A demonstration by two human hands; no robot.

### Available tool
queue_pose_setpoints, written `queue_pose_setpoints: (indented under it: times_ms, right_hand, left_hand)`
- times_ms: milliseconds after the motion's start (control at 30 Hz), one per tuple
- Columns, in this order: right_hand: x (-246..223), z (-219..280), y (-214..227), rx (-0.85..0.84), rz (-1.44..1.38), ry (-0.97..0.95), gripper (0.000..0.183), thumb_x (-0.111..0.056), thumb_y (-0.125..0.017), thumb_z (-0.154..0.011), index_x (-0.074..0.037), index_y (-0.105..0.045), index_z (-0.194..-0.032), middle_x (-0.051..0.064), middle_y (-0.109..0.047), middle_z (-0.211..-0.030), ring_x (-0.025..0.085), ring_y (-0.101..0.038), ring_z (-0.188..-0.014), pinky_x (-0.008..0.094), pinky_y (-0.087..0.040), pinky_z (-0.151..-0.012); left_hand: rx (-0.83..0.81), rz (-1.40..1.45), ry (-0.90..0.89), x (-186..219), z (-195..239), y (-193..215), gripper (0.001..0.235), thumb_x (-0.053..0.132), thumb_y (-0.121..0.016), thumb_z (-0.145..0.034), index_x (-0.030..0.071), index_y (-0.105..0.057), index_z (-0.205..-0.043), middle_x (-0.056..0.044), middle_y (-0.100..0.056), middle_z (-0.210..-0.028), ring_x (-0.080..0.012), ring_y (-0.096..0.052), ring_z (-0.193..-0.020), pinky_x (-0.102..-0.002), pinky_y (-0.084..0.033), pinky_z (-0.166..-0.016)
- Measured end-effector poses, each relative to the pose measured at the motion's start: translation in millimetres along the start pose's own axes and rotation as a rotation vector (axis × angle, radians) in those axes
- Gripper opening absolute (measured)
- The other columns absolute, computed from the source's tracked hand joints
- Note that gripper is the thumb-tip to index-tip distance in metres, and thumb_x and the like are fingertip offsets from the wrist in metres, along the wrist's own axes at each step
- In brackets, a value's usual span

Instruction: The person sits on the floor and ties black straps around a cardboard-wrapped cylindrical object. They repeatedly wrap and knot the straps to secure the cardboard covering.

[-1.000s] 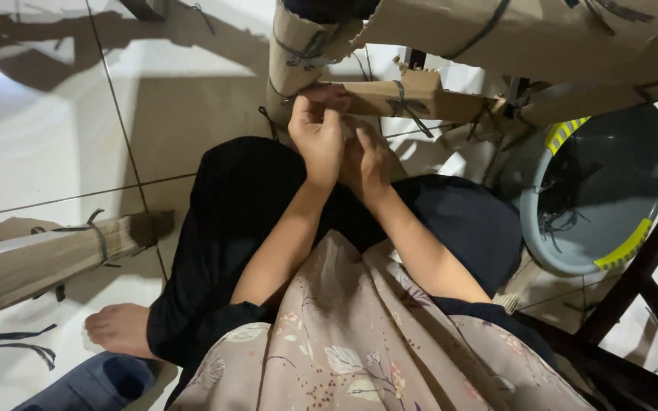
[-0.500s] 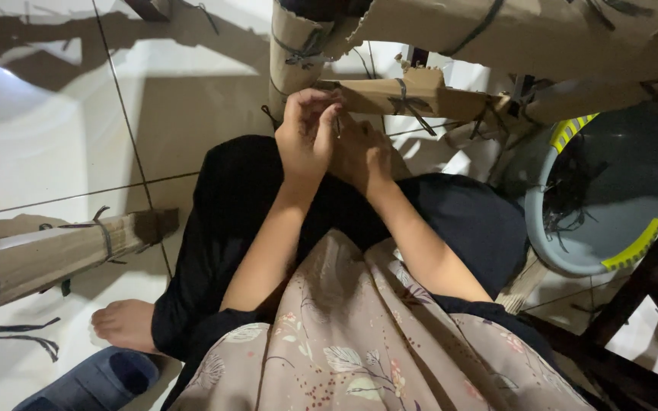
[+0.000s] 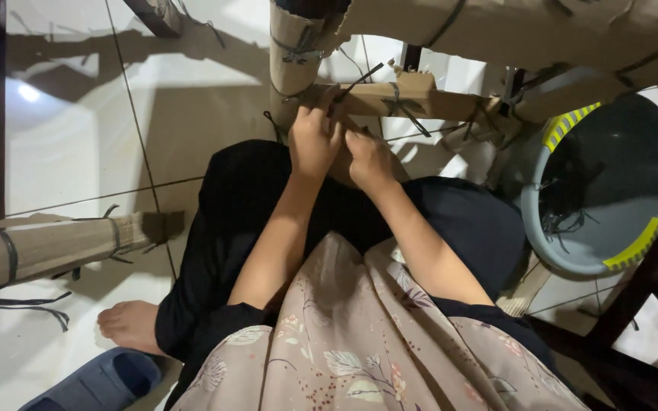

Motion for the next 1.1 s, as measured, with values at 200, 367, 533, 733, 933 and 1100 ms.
queue_pose_setpoints:
  times_ms: [200,367,533,733,933,1100]
  right_hand:
    - [3,2,-2,-0.053,0.000,-0.020,0.021,0.001,-0.046,-0.086,-0.009,-0.062,-0.093,0.012,-0.069,-0.080,0.037,-0.070,-0.083,0.049,-0.055,-0.071]
    - [7,2,8,0.058,-0.190,-0.042,0.012,-0.011,-0.062,-0.094,-0.015,-0.072,-0.099,0.011,-0.071,-0.075,0.033,-0.072,-0.078,0.043,-0.058,-0.073]
    - [7,-7,43,0.211,-0.107,0.071,0.009,-0.009,-0.069,-0.093,-0.011,-0.075,-0.087,0.008,-0.072,-0.066,0.031,-0.072,-0.066,0.038,-0.058,-0.063]
    - [-50,-61,94,0.253,-0.200,0.117,0.022,0.005,-0.065,-0.091,-0.009,-0.071,-0.107,0.017,-0.073,-0.082,0.036,-0.073,-0.074,0.045,-0.060,-0.070]
    - [-22,-74,47,0.216,-0.779,-0.317,0.009,-0.005,-0.055,-0.100,-0.011,-0.061,-0.096,0.008,-0.064,-0.072,0.018,-0.066,-0.062,0.030,-0.055,-0.061]
    - [-23,-67,45,0.249,-0.731,-0.393,0.016,-0.017,-0.059,-0.100,-0.016,-0.048,-0.111,0.011,-0.070,-0.079,0.019,-0.072,-0.063,0.029,-0.059,-0.059]
  left_hand:
    - [0.059,-0.073,0.018,3,-13,-9,0.006,0.008,-0.071,-0.085,0.004,-0.074,-0.087,-0.014,-0.060,-0.081,-0.0430,-0.066,-0.068,-0.050,-0.058,-0.057]
    - [0.055,0.138,0.137,-55,-8,-28,0.003,0.003,-0.063,-0.082,0.002,-0.064,-0.079,-0.022,-0.057,-0.065,-0.0466,-0.062,-0.068,-0.047,-0.048,-0.057]
    - [-0.041,0.009,0.060,-51,-9,-15,0.010,0.009,-0.069,-0.084,0.001,-0.070,-0.078,-0.021,-0.056,-0.057,-0.0449,-0.059,-0.058,-0.048,-0.049,-0.054]
    - [-0.190,-0.063,-0.023,-44,-12,-7,0.028,0.017,-0.074,-0.079,0.006,-0.058,-0.060,-0.016,-0.055,-0.054,-0.0395,-0.061,-0.058,-0.046,-0.048,-0.053]
    - [-0.262,0.076,-0.146,-39,-15,-1,0.009,0.010,-0.064,-0.090,0.006,-0.061,-0.083,-0.013,-0.057,-0.061,-0.0309,-0.060,-0.057,-0.039,-0.046,-0.055]
    - [-0.199,0.138,-0.216,-39,-15,-1,0.009,0.009,-0.060,-0.098,0.004,-0.067,-0.099,-0.014,-0.070,-0.078,-0.0302,-0.068,-0.065,-0.039,-0.048,-0.058]
Point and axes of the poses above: each hand's wrist, its own z-axis away from the middle knuckle, its own y-axis out of the back of the hand, x = y × z, the point moved 3 cm from there along -z, towards the middle knuckle
